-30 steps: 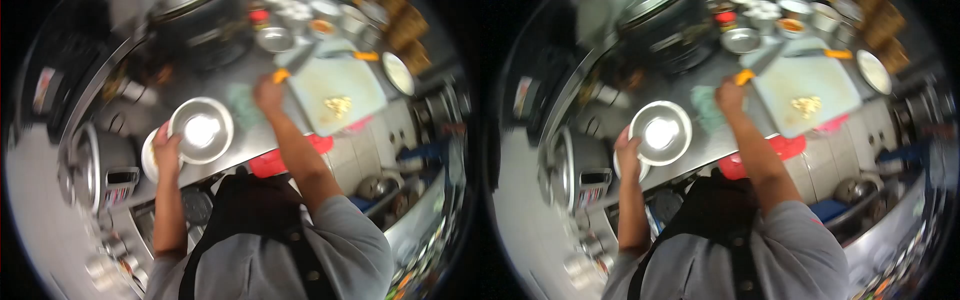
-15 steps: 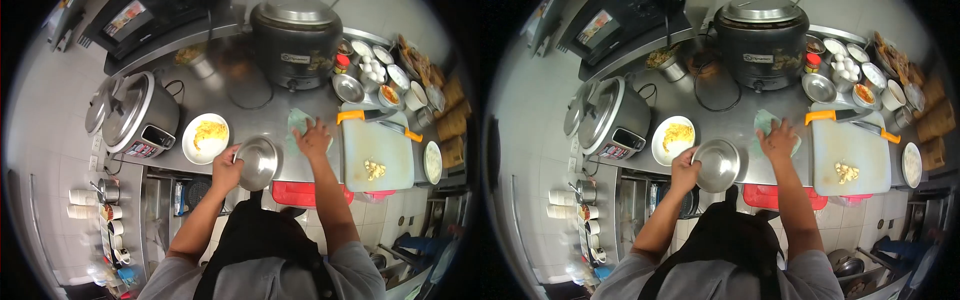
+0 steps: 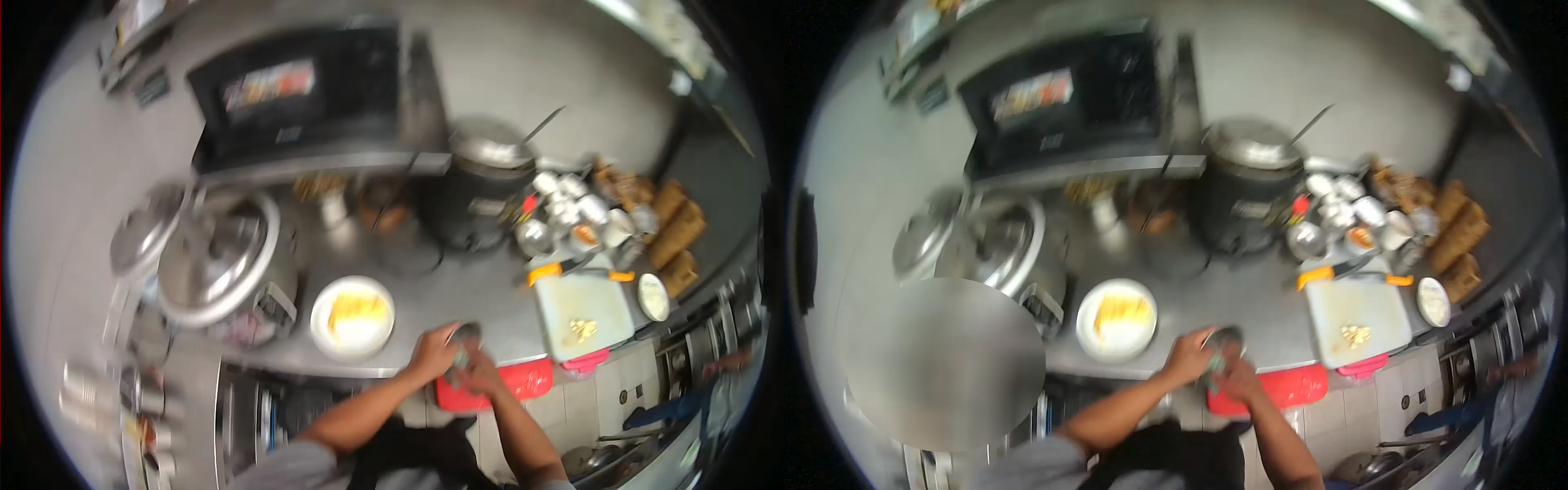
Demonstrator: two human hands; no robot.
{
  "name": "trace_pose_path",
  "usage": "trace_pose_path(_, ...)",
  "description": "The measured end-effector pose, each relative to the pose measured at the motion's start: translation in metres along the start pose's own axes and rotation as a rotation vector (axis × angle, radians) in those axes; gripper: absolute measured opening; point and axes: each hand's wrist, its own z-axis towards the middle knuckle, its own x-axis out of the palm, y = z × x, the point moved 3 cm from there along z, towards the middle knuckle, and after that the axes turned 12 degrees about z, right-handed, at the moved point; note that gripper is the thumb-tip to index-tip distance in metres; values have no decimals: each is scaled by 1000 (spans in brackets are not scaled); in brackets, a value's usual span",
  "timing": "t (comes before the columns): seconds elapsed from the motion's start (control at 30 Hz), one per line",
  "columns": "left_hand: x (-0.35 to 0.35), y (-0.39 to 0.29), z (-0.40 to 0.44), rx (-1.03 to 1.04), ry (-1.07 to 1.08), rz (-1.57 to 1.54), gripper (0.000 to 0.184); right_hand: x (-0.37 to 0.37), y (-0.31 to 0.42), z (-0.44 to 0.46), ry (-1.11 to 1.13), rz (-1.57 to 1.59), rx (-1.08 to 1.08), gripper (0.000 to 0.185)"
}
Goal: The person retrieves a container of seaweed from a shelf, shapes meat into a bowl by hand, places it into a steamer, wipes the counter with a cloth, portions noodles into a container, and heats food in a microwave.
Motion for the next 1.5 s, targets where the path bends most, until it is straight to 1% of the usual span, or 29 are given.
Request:
trace_pose_path(0.03,-11,4,4,48,31,-22,47,2,17,-5,135,-127,62,59)
trace_pose_path(0.07,-23,5,6,99,33,-9,47,0,37,-9,192,-366,30,56)
trace_pose_path(0.1,-39,-2,8,251,-188,-60,45,-12,56,-13,95,-351,42,56)
trace_pose_path(0.13,-68,-11,11,110,-88,38,45,-21,70,-17,164,-477,89,53)
trace_pose_path(0.17,-96,-25,15,151,-189,19,45,-26,80,-21,247,-593,144,51)
trace_pose_path(0.2,-119,-38,17,236,-285,-4,45,-36,91,-19,160,-637,119,39)
trace_pose_path(0.23,-140,-58,16,278,-300,-193,47,-46,98,-11,34,-638,55,44)
trace_pose_path(0.3,-152,-67,12,204,-129,-515,46,-70,116,3,-235,-648,-117,53)
trace_pose_path(0.33,-148,-67,3,174,-84,-571,44,-79,127,3,-381,-647,-231,58)
trace_pose_path(0.37,-143,-65,-9,145,-45,-624,43,-85,135,-1,-391,-649,-222,58)
trace_pose_path(0.43,-116,-52,-31,13,17,-743,42,-98,144,-21,-700,-368,-300,60)
trace_pose_path(0.47,-101,-45,-43,-2,50,-795,43,-94,137,-39,-705,-368,-291,60)
trace_pose_path(0.53,-68,-43,-68,-44,69,-860,44,-73,99,-89,-333,946,32,60)
trace_pose_path(0.6,-35,-36,-97,-105,132,-879,47,-48,87,-163,-314,831,13,66)
trace_pose_path(0.63,-20,-31,-116,-132,195,-819,46,-27,71,-192,-414,745,91,55)
trace_pose_path(0.7,12,-28,-155,-121,269,-660,45,9,46,-251,-390,801,122,44)
trace_pose_path(0.77,43,-26,-204,-78,423,-538,44,37,16,-310,-552,805,148,42)
trace_pose_path(0.8,63,-7,-227,-91,459,-351,43,44,12,-338,-638,780,119,41)
trace_pose_path(0.9,81,-32,-292,-240,952,-265,29,54,4,-410,-697,841,189,42)
trace_pose_path(0.93,86,-37,-309,-295,963,-346,26,51,9,-430,-694,851,211,42)
trace_pose_path(1.03,98,-52,-324,-363,922,-472,22,33,16,-472,-653,838,312,52)
trace_pose_path(1.1,95,-65,-312,-363,728,-553,20,17,8,-491,-756,801,340,60)
trace_pose_path(1.17,93,-80,-293,-311,631,-605,20,0,-10,-501,-771,725,378,57)
trace_pose_path(1.23,97,-84,-266,-304,580,-570,20,-21,-27,-506,-821,374,428,56)
trace_pose_path(1.27,101,-84,-254,-297,580,-627,22,-27,-43,-508,-827,375,435,56)
trace_pose_path(1.33,114,-80,-225,-286,550,-745,24,-36,-81,-516,-907,53,517,51)
trace_pose_path(1.37,127,-71,-211,-291,563,-739,24,-39,-98,-518,-911,59,530,51)
trace_pose_path(1.47,153,-70,-160,-330,331,-852,27,-46,-166,-520,-861,297,652,43)
trace_pose_path(1.5,168,-66,-132,-329,339,-859,27,-64,-175,-513,-868,291,656,43)
